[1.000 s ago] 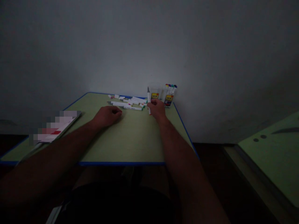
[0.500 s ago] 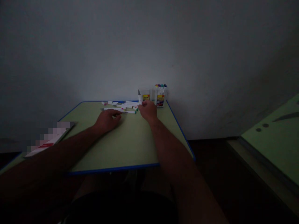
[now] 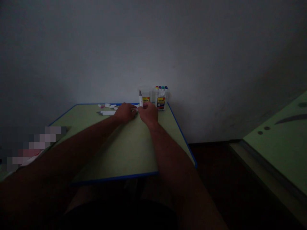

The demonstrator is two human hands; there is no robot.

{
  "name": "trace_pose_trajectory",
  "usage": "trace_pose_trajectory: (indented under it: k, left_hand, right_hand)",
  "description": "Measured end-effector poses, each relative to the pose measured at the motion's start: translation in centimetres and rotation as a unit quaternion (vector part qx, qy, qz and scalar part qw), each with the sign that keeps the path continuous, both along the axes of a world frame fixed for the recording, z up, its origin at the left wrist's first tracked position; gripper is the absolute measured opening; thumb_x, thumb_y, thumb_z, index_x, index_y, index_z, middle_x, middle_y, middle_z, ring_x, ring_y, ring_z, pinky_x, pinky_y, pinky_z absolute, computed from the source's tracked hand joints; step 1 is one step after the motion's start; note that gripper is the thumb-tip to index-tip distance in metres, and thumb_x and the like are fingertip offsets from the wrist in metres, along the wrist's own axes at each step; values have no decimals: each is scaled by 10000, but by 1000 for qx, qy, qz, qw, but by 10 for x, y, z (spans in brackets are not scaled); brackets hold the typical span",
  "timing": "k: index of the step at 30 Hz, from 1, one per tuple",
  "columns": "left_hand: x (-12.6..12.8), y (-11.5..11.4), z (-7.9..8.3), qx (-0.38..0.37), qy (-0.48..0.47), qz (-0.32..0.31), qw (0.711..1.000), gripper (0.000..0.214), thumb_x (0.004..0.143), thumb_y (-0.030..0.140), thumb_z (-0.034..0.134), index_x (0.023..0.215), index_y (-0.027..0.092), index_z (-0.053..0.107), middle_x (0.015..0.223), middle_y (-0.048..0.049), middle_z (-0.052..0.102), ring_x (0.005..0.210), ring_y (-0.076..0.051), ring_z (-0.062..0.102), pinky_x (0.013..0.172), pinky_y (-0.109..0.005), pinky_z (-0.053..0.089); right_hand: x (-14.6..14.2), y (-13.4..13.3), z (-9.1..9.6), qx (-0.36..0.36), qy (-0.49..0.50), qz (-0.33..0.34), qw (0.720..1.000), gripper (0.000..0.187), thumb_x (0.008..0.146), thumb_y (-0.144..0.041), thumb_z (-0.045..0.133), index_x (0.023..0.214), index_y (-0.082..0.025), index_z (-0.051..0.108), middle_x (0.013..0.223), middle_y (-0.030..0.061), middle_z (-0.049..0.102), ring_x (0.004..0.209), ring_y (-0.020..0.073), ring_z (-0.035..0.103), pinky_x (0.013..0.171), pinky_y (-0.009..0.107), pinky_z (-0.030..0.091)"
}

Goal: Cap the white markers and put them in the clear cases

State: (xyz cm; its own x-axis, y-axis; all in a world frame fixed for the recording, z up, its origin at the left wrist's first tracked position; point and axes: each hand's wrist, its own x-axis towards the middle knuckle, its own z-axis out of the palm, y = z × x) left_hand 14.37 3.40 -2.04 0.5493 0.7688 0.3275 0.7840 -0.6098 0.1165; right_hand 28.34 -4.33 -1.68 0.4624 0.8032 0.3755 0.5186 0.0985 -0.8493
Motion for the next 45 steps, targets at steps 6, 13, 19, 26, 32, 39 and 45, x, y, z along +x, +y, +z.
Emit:
trace_pose_trajectory:
  k: [6, 13, 19, 26, 32, 39, 45]
  left_hand:
    - [12, 6, -2, 3, 31, 3, 1000, 455, 900, 355, 506, 1221, 155, 760, 1150, -206, 692, 1114, -351, 611, 1003, -454, 444]
    - [19, 12, -1, -17, 47, 28, 998, 444, 900, 427, 522, 1155, 171, 780, 1127, -185, 652, 1139, -342, 577, 987, -437, 448]
    - [21, 11, 0, -9, 41, 38, 998, 406, 864, 359, 564, 1117, 132, 783, 1127, -206, 660, 1098, -353, 596, 928, -436, 479]
    - [23, 4, 1, -14, 68, 42, 997, 372, 878, 332, 562, 1097, 129, 783, 1135, -212, 667, 1104, -349, 602, 893, -420, 487]
    - [23, 2, 0, -13, 58, 33, 998, 363, 882, 336, 570, 1104, 126, 766, 1149, -216, 670, 1107, -349, 602, 897, -426, 487]
    - [3, -6, 13, -48, -91, 54, 993, 243, 879, 300, 607, 1018, 155, 744, 1080, -153, 720, 1028, -273, 629, 915, -370, 464]
    - [-51, -38, 27, -318, -427, 84, 842, 116, 773, 241, 653, 682, 173, 630, 734, -64, 680, 617, -155, 565, 593, -284, 435]
  right_hand:
    - [-2, -2, 4, -5, 3, 4, 1000, 168, 758, -281, 632, 881, -181, 689, 885, 76, 707, 870, 225, 674, 839, 353, 503]
    - [-3, -4, 4, -4, -21, -16, 1000, 131, 762, -261, 615, 849, -192, 685, 852, 38, 726, 820, 198, 683, 804, 332, 518]
    - [-2, -2, 2, 23, -24, -26, 999, 115, 731, -244, 626, 808, -188, 690, 805, 33, 737, 762, 192, 685, 760, 321, 520]
    - [-2, -2, 2, 20, -17, -25, 999, 113, 726, -235, 631, 813, -190, 689, 800, 33, 736, 770, 197, 686, 769, 330, 522]
    - [-1, -3, 2, 21, -16, -26, 999, 79, 716, -237, 639, 773, -193, 674, 778, 33, 729, 742, 194, 672, 749, 322, 515]
    - [-2, -5, 4, 17, -20, -25, 999, 107, 721, -254, 630, 795, -196, 680, 794, 30, 728, 749, 197, 672, 748, 328, 510]
    - [-6, -6, 2, 20, -30, -14, 999, 96, 725, -260, 630, 782, -194, 671, 783, 26, 717, 730, 188, 659, 742, 326, 505]
